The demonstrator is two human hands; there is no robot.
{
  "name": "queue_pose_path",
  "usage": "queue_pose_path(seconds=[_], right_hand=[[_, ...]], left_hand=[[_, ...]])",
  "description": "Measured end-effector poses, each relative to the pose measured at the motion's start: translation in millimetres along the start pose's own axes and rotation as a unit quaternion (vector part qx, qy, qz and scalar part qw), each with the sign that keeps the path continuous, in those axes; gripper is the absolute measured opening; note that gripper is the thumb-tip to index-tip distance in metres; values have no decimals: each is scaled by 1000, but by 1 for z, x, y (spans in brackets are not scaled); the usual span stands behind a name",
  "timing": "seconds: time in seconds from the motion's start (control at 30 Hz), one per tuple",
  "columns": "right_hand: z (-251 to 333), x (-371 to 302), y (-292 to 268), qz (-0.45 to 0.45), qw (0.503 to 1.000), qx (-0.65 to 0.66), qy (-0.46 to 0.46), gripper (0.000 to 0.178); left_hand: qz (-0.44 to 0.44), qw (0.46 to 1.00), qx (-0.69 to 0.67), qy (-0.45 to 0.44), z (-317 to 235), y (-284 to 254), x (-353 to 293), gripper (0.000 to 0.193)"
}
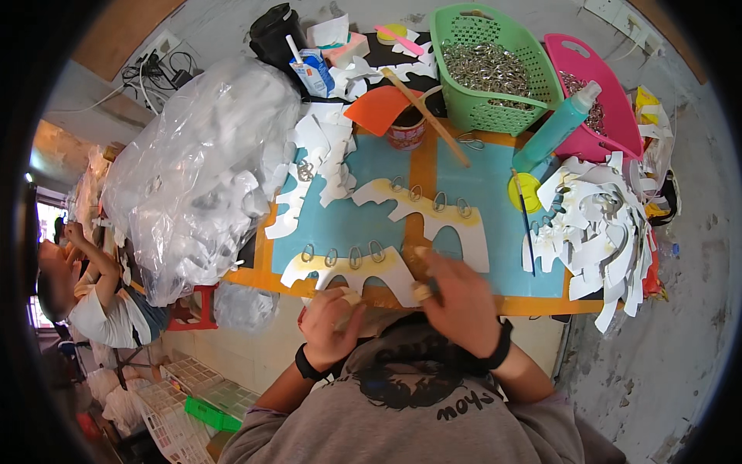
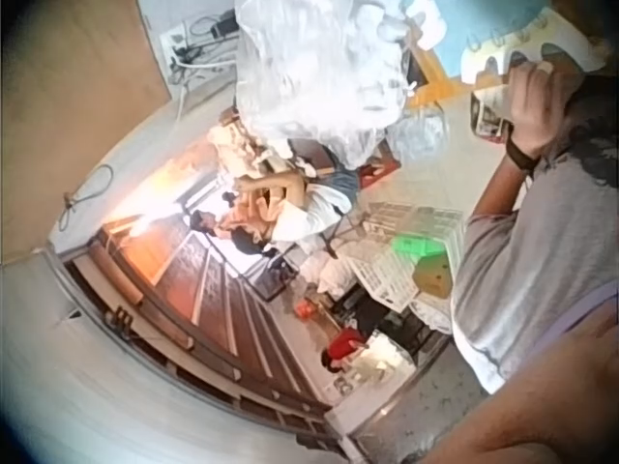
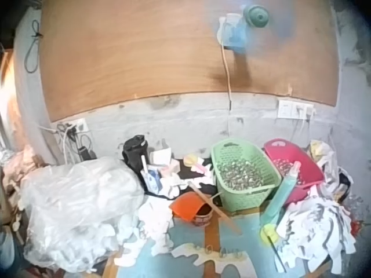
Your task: Assembling and attaching small components to shoe upper patterns using a small tool.
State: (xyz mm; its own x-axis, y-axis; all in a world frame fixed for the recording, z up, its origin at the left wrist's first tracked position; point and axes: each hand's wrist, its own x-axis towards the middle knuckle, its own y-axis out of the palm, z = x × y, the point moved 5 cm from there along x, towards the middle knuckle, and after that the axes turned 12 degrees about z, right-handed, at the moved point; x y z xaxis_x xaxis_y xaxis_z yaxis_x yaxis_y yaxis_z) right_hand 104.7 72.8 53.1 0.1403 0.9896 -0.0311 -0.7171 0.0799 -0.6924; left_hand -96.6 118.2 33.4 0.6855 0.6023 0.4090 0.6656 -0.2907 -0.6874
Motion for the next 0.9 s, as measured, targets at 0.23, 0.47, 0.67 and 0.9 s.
queue_pose_path(seconds=[0.23, 0.47, 0.67, 0.9], right_hand=[[-7, 21, 44, 83, 966, 245, 14, 37], [5, 16, 50, 61, 900, 430, 32, 29], [7, 3, 57, 83, 907, 413, -1, 30], [0, -7, 70, 85, 909, 408, -10, 32]], left_hand=[[30, 984, -134, -111, -4, 2, -2, 21], [-85, 606, -703, -364, 1, 55, -5, 27], [-214, 577, -703, -356, -3, 70, -3, 16], [-259, 582, -697, -329, -3, 65, -7, 11]])
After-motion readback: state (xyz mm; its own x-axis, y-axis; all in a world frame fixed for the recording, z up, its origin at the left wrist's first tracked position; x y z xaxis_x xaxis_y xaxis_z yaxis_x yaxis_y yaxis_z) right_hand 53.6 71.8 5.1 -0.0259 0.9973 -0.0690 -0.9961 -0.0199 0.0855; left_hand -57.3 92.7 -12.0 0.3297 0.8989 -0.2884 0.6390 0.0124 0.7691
